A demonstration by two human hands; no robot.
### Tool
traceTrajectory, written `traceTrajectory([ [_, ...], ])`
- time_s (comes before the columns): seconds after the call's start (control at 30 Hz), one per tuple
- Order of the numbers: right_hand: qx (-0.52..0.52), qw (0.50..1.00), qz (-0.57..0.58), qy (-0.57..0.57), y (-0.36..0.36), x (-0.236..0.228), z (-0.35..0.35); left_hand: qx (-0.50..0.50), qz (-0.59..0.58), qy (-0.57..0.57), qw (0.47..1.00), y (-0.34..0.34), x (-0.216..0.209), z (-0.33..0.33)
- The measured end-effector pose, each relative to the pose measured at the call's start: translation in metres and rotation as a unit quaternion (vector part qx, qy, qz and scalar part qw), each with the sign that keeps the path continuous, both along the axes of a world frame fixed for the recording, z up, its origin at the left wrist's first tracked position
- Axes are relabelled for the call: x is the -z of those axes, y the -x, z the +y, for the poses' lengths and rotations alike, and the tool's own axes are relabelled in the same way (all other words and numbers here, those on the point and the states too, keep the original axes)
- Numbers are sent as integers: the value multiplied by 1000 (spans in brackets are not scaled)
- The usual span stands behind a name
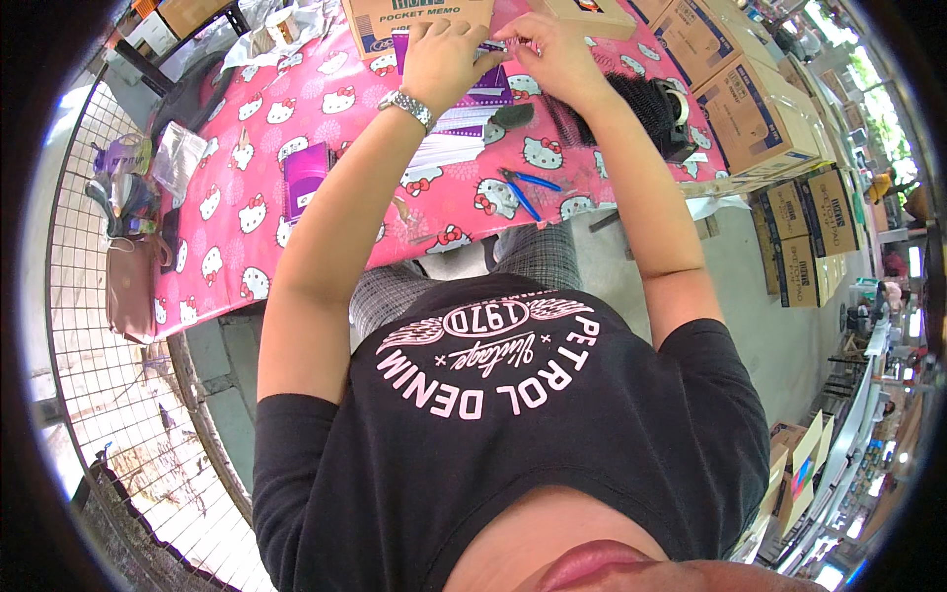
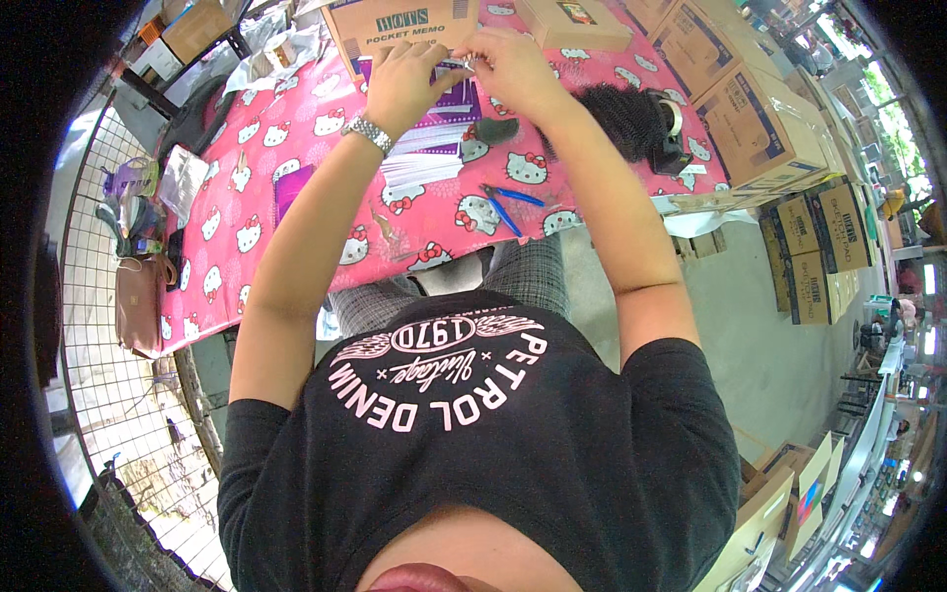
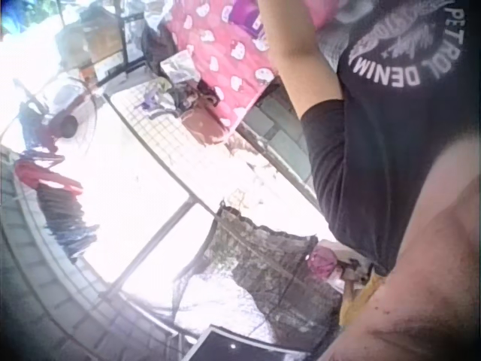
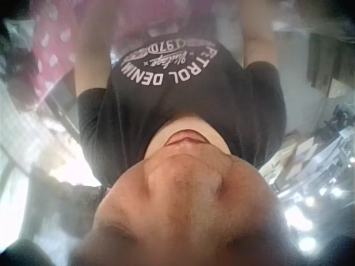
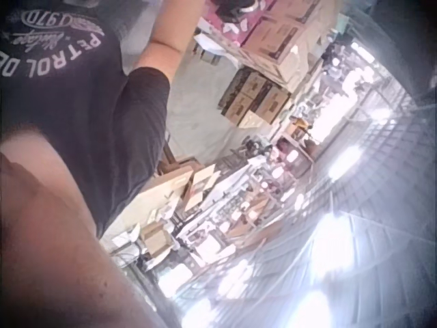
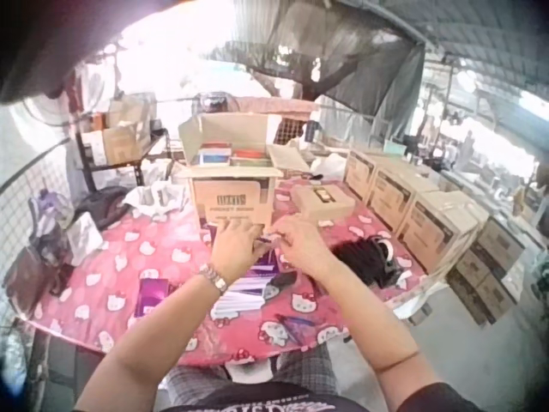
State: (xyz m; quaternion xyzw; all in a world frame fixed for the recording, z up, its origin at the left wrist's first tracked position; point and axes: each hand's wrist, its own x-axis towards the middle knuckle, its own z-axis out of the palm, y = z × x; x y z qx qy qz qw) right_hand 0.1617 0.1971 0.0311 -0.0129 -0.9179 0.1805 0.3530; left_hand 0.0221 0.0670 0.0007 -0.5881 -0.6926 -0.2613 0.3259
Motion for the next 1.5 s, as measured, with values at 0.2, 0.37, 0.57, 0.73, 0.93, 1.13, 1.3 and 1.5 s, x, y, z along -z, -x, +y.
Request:
traceTrajectory([
  [0.2,10,997,-57,49,-5,-5,-3,1,-20,-5,1000,-2,0,-5],
  [0.37,-16,998,-42,41,-3,-5,-17,4,-36,-1,999,-9,0,-18],
  [0.57,-52,998,-20,44,-2,5,-11,-20,-61,29,998,-15,2,-25],
  [0.73,-59,995,-37,74,-2,-2,-14,-29,-69,48,996,-17,-1,-26],
  [0.93,-61,988,-63,128,-11,0,-15,-21,-70,48,996,-17,0,-27],
  [1.13,-42,997,17,66,-10,4,-13,-10,-54,5,998,-12,3,-19],
  [1.3,-18,998,67,11,-8,6,-19,-12,-65,22,998,-13,-3,-19],
  [1.5,3,996,80,26,-12,14,-20,-10,-40,-11,999,-13,-3,-16],
])
